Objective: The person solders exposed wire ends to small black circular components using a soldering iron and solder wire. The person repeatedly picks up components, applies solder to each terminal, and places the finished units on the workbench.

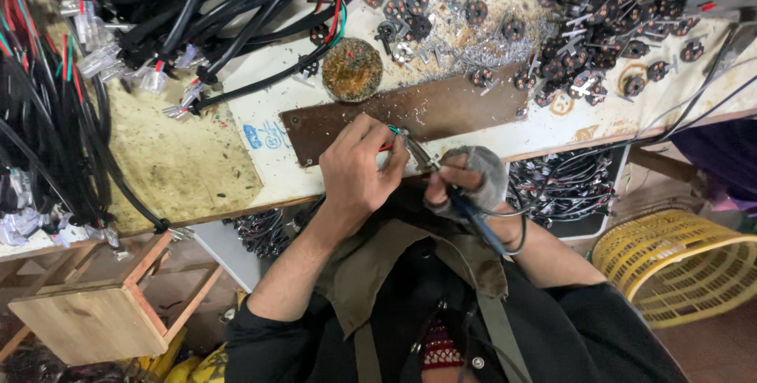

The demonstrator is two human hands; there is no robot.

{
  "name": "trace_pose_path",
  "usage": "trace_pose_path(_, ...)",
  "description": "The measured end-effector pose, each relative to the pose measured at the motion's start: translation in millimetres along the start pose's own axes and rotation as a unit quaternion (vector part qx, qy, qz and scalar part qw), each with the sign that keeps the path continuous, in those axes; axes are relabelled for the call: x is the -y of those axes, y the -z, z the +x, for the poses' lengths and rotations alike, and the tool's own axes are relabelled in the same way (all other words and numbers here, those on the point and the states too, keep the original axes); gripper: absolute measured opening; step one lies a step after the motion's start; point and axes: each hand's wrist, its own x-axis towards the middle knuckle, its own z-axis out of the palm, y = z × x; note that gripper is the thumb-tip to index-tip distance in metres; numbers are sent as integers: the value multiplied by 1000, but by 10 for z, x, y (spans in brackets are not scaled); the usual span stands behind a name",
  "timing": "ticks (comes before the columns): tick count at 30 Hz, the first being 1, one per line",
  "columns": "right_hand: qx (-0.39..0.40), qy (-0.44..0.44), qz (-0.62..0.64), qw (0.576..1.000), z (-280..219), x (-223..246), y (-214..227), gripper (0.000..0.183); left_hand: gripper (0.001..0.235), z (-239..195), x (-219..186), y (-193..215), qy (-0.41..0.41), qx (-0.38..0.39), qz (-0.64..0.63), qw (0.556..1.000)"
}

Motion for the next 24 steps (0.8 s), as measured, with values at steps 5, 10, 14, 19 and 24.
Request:
trace_pose_path(5, 26, -185, 62, 980, -196, 80, 67, 24, 15, -8, 34, 14, 8, 15, -14, 1000)
trace_pose_path(10, -27, -167, 42, 985, -141, 30, -17, 26, 19, -1, 68, 16, 17, 19, -11, 1000)
trace_pose_path(14, 3, -44, -49, 998, -47, -5, -23, 28, 18, 18, 63, 4, 24, 25, -13, 999)
trace_pose_path(19, -15, -94, -65, 993, -65, 38, -18, 29, 20, 7, 61, -5, 35, 29, -6, 999)
trace_pose_path(24, -27, -253, 38, 966, -95, 116, 36, 26, 20, -1, 76, -14, 26, 15, -7, 1000)
